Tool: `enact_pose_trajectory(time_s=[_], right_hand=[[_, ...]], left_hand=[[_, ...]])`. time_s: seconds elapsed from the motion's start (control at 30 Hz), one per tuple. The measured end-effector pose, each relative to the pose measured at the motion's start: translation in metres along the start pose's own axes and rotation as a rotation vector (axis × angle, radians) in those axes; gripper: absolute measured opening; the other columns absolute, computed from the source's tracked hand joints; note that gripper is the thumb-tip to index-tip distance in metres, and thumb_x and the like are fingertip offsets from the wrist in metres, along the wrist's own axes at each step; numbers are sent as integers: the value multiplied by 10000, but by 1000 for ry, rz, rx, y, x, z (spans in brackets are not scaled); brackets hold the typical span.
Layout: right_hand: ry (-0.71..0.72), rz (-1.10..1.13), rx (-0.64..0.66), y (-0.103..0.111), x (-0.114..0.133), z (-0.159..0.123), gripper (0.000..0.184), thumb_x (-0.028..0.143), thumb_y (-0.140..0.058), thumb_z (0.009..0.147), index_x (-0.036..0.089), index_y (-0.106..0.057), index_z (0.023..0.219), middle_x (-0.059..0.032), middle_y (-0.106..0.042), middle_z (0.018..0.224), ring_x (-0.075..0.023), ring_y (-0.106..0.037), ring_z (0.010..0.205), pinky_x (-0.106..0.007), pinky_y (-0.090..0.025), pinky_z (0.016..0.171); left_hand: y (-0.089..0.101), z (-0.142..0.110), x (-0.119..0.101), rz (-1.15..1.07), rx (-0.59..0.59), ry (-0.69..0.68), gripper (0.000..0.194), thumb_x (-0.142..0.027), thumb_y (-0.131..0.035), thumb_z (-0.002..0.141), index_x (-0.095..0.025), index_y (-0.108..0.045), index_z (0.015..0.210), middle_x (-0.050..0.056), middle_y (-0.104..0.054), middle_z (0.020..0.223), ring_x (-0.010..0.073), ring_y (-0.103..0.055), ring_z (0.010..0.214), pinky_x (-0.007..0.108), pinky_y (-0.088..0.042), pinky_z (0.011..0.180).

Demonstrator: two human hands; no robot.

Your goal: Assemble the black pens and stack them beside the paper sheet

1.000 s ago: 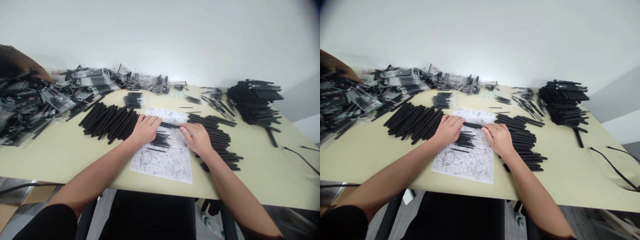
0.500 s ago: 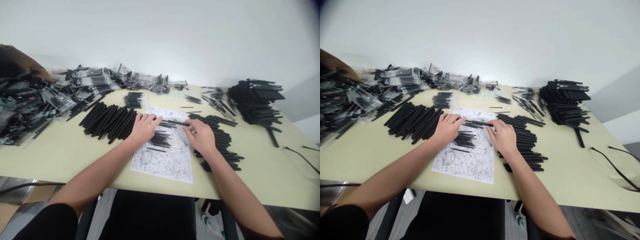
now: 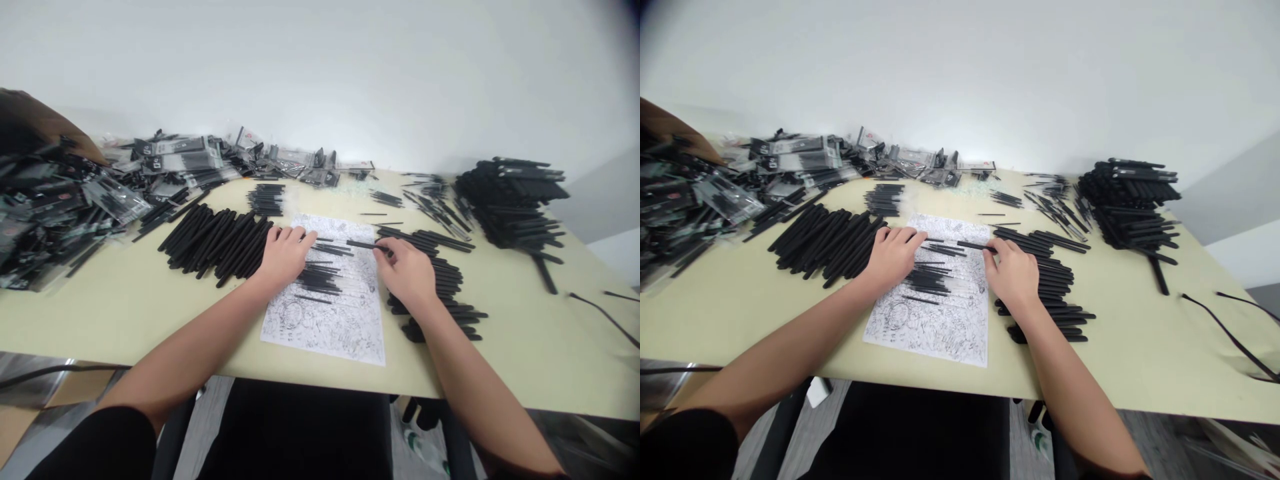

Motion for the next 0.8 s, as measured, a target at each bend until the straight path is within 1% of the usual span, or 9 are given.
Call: enact_pose_trajectory(time_s=[0.13, 0.43, 0.63, 0.8], right_hand=[[-9, 7, -6, 1, 1, 0, 219, 331, -506, 838, 235, -672, 944, -41, -661, 821, -183, -571, 651, -321, -380, 632], [-15, -26, -16, 2, -3, 1, 206, 321, -485, 830, 237, -661, 896, -41, -661, 803, -184, -549, 628, -319, -357, 603], [-85, -18, 66, 4, -10, 3, 150, 308, -515, 818, 241, -637, 875, -38, -672, 852, -210, -581, 717, -340, -394, 662], [-98, -6, 68, 4, -10, 4, 169, 317, -510, 824, 234, -639, 895, -44, -673, 864, -213, -586, 719, -349, -407, 680]], left_hand=[[0, 0, 1, -28, 43, 8, 454, -7, -436, 791, -218, -570, 1170, 93, -649, 1070, 263, -582, 971, 452, -340, 883], [0, -1, 0, -3, 30, 4, 441, -11, -438, 770, -210, -578, 1138, 101, -653, 1032, 268, -578, 946, 461, -349, 871], [-2, -1, 1, 5, 51, 3, 410, -17, -464, 760, -201, -585, 1106, 102, -651, 1010, 278, -577, 955, 467, -347, 873], [-3, -2, 1, 18, 57, -22, 413, -16, -467, 769, -196, -578, 1124, 96, -646, 1022, 275, -578, 970, 468, -345, 884]])
Point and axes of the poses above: each hand's wrist, its own z-axis towards the middle knuckle, its own y-axis out of the back of the hand, x = y × z, the point moved 2 cm from there along z, towards the middle knuckle
